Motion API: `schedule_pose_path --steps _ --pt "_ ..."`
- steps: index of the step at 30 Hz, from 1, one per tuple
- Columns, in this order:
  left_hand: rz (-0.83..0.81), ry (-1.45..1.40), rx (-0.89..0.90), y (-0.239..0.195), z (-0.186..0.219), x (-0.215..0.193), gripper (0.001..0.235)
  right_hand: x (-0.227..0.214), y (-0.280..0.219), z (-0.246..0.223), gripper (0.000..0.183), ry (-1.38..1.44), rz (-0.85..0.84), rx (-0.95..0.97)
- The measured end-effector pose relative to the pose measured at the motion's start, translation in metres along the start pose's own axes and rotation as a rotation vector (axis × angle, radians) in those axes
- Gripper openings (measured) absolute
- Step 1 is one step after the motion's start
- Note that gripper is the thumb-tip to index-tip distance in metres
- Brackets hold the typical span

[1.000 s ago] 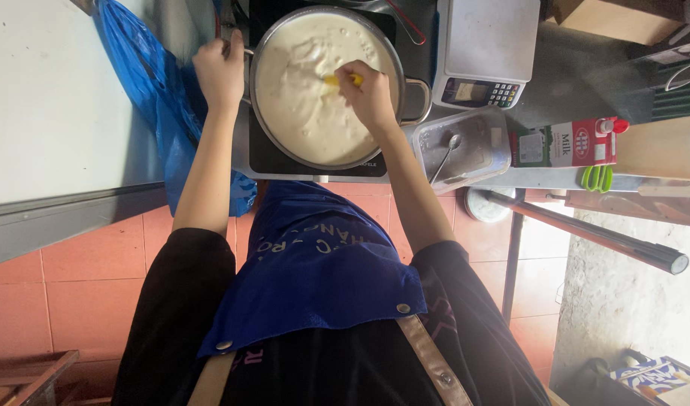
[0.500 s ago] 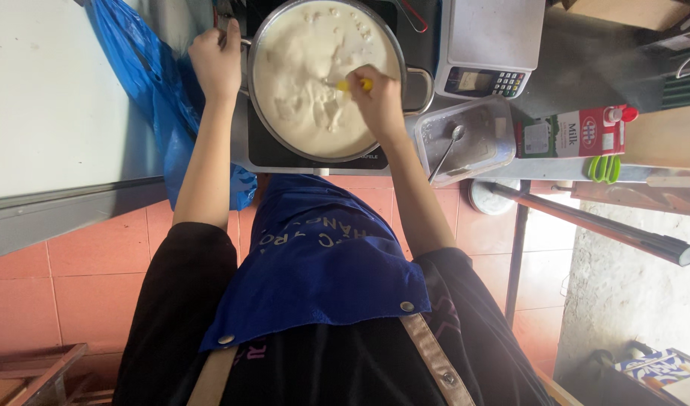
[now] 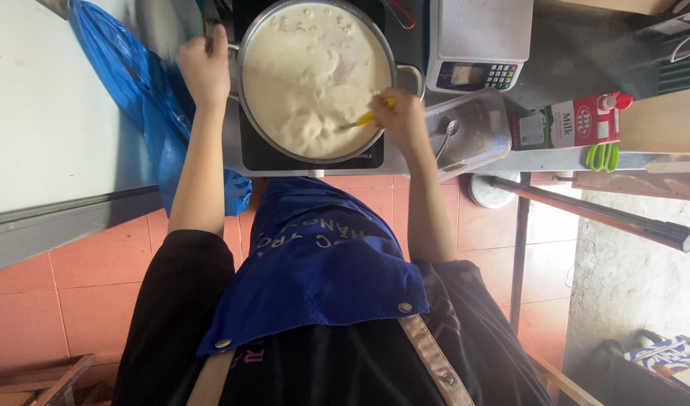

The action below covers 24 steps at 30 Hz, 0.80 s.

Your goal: The person stirs a thick white mixture in a metal pot on an induction cooktop using a yellow-handled spoon. The mixture is continuously stirred to maintain consistency while heating.

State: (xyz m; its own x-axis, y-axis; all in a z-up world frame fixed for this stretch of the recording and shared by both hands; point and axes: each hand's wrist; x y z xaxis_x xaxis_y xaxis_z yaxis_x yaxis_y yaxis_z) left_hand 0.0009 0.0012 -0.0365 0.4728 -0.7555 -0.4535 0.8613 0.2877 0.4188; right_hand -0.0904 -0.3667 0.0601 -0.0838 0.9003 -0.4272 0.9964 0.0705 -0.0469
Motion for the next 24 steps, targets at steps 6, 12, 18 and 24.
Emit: schedule_pose_path --steps 6,12,18,24 --pt "-0.031 -0.001 -0.034 -0.004 -0.002 0.0 0.054 0.005 0.005 0.013 0.014 -0.133 0.275 -0.055" --pt "-0.017 0.033 -0.013 -0.001 -0.002 -0.001 0.052 0.007 0.017 0.014 0.016 -0.07 0.339 -0.013" --pt "-0.031 0.013 -0.078 -0.001 0.006 -0.003 0.049 0.011 0.039 0.008 0.015 -0.127 0.298 -0.052" --pt "-0.038 0.009 -0.092 -0.003 0.009 -0.005 0.051 0.019 0.048 0.001 0.015 -0.224 0.33 -0.253"
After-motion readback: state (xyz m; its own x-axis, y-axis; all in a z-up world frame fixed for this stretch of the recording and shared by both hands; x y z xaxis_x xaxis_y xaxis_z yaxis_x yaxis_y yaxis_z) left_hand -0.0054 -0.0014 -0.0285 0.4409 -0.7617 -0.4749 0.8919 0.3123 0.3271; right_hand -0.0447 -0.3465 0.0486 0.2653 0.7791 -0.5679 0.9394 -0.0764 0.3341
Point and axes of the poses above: each hand's wrist, its own y-axis towards the middle knuckle, its own x-axis out of the palm, z = x × y
